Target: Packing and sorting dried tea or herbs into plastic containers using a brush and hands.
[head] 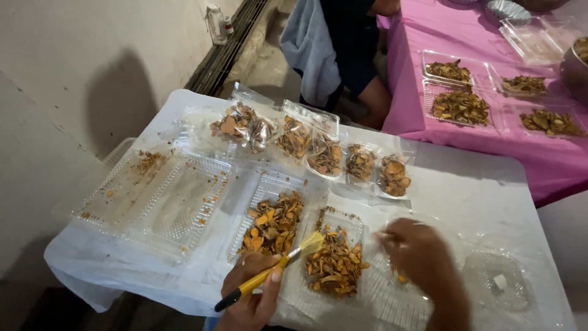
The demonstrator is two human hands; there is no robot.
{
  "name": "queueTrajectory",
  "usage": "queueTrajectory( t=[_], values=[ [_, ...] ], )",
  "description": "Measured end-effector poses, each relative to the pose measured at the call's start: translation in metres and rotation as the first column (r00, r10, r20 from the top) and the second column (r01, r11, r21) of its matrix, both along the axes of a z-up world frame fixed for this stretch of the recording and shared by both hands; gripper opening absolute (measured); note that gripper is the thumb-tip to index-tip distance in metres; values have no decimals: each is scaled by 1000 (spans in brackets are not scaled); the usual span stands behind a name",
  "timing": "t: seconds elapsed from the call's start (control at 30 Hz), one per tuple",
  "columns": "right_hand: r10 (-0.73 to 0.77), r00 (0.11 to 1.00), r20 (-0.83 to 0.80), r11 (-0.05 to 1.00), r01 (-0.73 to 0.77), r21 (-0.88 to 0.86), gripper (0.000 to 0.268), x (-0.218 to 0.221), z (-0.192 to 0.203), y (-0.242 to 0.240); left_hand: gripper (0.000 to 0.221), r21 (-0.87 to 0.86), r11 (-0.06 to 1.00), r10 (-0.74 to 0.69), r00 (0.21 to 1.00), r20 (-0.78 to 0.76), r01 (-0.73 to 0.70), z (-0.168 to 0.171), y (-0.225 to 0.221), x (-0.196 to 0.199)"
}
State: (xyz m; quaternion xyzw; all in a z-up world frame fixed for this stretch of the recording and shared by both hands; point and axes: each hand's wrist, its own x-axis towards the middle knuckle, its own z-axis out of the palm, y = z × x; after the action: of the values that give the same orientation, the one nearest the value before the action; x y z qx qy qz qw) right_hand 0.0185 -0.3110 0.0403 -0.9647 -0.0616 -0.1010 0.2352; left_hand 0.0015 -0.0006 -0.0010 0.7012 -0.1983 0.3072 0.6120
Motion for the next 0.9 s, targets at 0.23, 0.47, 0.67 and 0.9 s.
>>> queueTrajectory(
  t=[0.23,0.47,0.67,0.9],
  values=[
    [108,906,-409,928,-239,-286,63,1,-21,57,19,9,1000,0,998,-67,1,-3,2,-3],
    [223,908,-356,922,-315,-225,36,2,-26,61,17,-1,1000,-4,999,-53,4,-4,2,-4],
    [189,946,-264,951,-244,-190,39,5,-27,65,17,25,1000,-17,1000,-8,17,-3,2,-3],
    [191,970,-153,971,-210,-117,24,8,-46,62,17,12,1000,-22,998,-59,23,2,0,-6]
  ],
)
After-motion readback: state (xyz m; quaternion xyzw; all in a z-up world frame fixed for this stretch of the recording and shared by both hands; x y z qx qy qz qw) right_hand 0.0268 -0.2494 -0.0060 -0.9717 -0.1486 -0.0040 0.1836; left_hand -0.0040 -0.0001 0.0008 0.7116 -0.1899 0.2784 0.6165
